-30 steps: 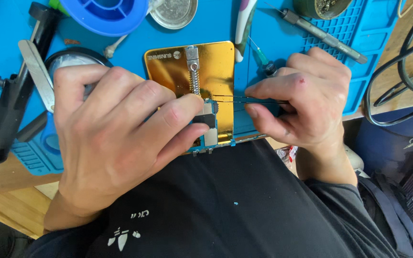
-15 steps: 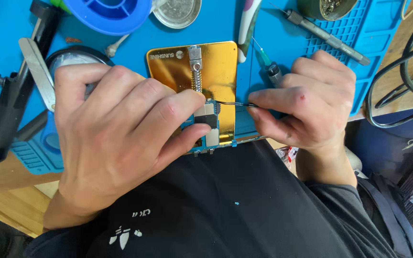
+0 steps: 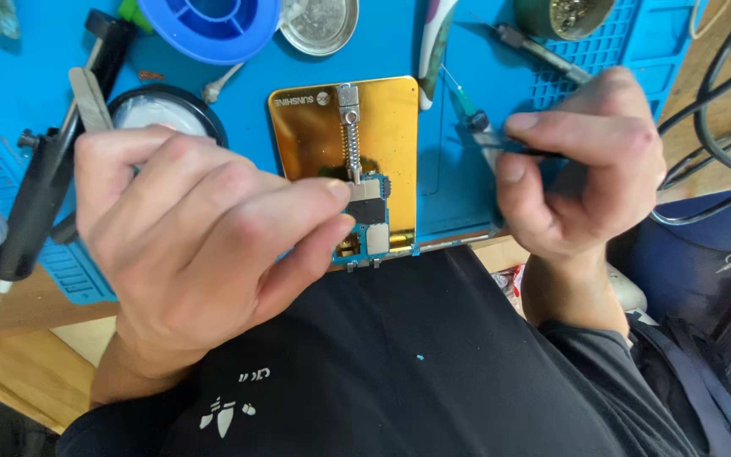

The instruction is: The person uses tweezers to position a small component on a circuit board held in a clamp. They then use a soldering iron and solder wire to attach the component to the board.

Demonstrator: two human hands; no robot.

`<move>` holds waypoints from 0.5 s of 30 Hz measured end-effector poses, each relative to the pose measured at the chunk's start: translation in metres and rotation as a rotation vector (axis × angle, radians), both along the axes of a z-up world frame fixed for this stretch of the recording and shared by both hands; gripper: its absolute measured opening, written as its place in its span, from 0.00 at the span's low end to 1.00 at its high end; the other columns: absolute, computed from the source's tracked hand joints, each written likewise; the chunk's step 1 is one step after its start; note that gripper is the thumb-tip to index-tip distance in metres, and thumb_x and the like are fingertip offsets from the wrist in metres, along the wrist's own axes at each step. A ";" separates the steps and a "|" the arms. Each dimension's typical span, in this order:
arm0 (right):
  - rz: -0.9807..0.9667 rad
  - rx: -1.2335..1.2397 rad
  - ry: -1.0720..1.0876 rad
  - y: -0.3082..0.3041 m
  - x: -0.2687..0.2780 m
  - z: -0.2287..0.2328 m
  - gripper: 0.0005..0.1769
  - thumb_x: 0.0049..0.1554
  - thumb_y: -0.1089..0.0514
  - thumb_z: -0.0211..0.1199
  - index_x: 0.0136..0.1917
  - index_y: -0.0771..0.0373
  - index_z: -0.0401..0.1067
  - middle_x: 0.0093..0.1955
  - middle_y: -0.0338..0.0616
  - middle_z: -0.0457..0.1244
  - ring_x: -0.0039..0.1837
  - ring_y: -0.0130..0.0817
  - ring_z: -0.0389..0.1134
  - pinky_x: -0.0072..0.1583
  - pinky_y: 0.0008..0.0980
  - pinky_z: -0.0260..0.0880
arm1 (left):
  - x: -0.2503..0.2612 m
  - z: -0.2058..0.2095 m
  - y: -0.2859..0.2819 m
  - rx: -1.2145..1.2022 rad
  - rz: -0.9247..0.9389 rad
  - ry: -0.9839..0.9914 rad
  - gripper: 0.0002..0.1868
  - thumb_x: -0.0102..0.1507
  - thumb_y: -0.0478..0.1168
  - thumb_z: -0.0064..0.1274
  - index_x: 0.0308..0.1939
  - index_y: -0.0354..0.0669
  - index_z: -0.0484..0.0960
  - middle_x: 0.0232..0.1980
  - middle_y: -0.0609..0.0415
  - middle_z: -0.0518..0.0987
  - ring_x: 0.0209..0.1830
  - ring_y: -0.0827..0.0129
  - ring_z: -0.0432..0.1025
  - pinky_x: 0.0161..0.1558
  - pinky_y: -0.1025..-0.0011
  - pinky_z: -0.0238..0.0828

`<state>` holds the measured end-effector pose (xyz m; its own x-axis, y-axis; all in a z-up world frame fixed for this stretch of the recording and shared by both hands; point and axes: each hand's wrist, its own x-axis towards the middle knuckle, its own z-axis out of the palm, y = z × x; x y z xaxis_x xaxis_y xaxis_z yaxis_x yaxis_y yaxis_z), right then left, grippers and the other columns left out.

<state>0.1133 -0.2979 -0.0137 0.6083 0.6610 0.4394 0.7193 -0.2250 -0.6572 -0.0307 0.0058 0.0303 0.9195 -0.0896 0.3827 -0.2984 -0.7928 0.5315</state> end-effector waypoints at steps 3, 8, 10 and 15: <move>-0.086 -0.100 -0.140 -0.004 0.000 0.025 0.15 0.77 0.57 0.65 0.58 0.75 0.77 0.46 0.59 0.64 0.51 0.57 0.63 0.57 0.59 0.59 | -0.001 0.008 -0.004 -0.094 0.016 -0.057 0.08 0.80 0.42 0.60 0.47 0.51 0.92 0.38 0.62 0.85 0.34 0.59 0.76 0.54 0.52 0.63; -0.148 -0.326 -0.174 -0.034 0.001 0.052 0.03 0.77 0.71 0.71 0.62 0.76 0.80 0.53 0.62 0.66 0.58 0.61 0.66 0.59 0.57 0.64 | -0.002 0.018 -0.006 -0.105 -0.020 -0.207 0.15 0.78 0.48 0.52 0.41 0.49 0.88 0.33 0.63 0.83 0.29 0.63 0.75 0.50 0.55 0.60; -0.141 -0.378 -0.196 -0.042 0.002 0.055 0.04 0.74 0.74 0.73 0.62 0.75 0.81 0.53 0.60 0.67 0.57 0.59 0.67 0.58 0.56 0.65 | -0.003 0.023 -0.007 -0.102 -0.038 -0.256 0.22 0.77 0.52 0.48 0.33 0.49 0.86 0.30 0.61 0.81 0.27 0.64 0.74 0.48 0.56 0.58; -0.164 -0.497 -0.222 -0.051 -0.001 0.058 0.06 0.76 0.68 0.76 0.65 0.68 0.81 0.56 0.57 0.68 0.56 0.57 0.66 0.58 0.54 0.63 | -0.008 0.031 -0.015 -0.128 -0.039 -0.261 0.38 0.80 0.61 0.25 0.19 0.49 0.66 0.27 0.60 0.78 0.25 0.63 0.71 0.47 0.56 0.59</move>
